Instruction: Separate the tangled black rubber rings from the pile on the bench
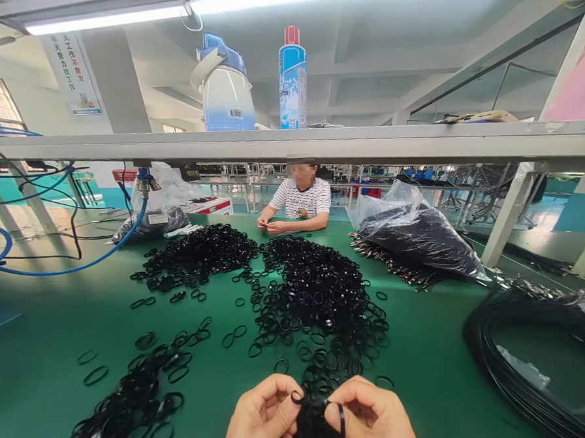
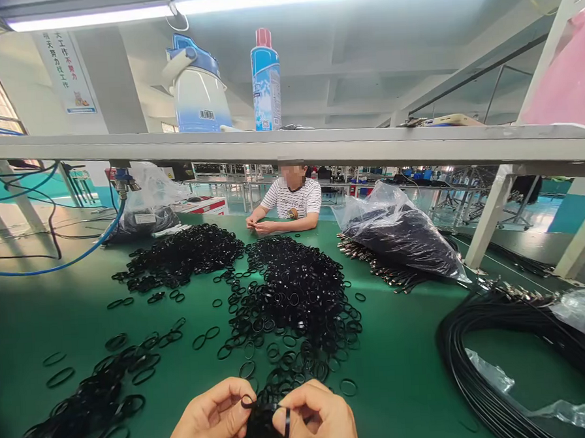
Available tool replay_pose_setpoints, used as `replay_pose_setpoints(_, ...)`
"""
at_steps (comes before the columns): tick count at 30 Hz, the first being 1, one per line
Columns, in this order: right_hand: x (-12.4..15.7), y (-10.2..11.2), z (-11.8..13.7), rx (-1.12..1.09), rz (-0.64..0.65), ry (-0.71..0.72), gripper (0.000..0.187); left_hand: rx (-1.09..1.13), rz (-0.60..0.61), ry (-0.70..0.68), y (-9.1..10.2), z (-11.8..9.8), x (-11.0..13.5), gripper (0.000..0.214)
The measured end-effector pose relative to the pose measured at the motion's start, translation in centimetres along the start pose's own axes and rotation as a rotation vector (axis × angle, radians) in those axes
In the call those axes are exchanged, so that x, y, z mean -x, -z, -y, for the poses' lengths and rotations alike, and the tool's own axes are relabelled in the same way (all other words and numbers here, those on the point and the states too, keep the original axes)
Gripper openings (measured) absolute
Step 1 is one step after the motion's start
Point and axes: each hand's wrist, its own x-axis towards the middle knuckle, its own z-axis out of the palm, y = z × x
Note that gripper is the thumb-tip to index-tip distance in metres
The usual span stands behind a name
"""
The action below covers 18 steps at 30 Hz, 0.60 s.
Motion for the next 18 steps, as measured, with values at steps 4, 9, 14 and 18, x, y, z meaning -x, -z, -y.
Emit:
replay_pose_setpoints(4, -0.3, 1.9, 1.2, 0.303, 0.037, 0.143, 0.022, -0.449, 0.038, -0.083, 0.6, -0.7, 0.2, 0.015)
replay_pose_setpoints(9, -0.7, 3.5, 2.4, 0.456, 0.034, 0.094, 0.023, -0.691, -0.021, -0.136, 0.8, -1.4, 0.4, 0.020)
replay_pose_setpoints(14, -0.1, 2.3, 3.0, 0.318, 0.079, 0.160, 0.024, -0.731, 0.142, -0.260, -0.4, -1.6, 1.1, 0.028)
replay_pose_setpoints(18, 0.6, 1.3, 3.2, 0.250, 0.084, 0.270, 0.021, -0.882, 0.227, -0.282, -1.2, -1.4, 1.4, 0.024)
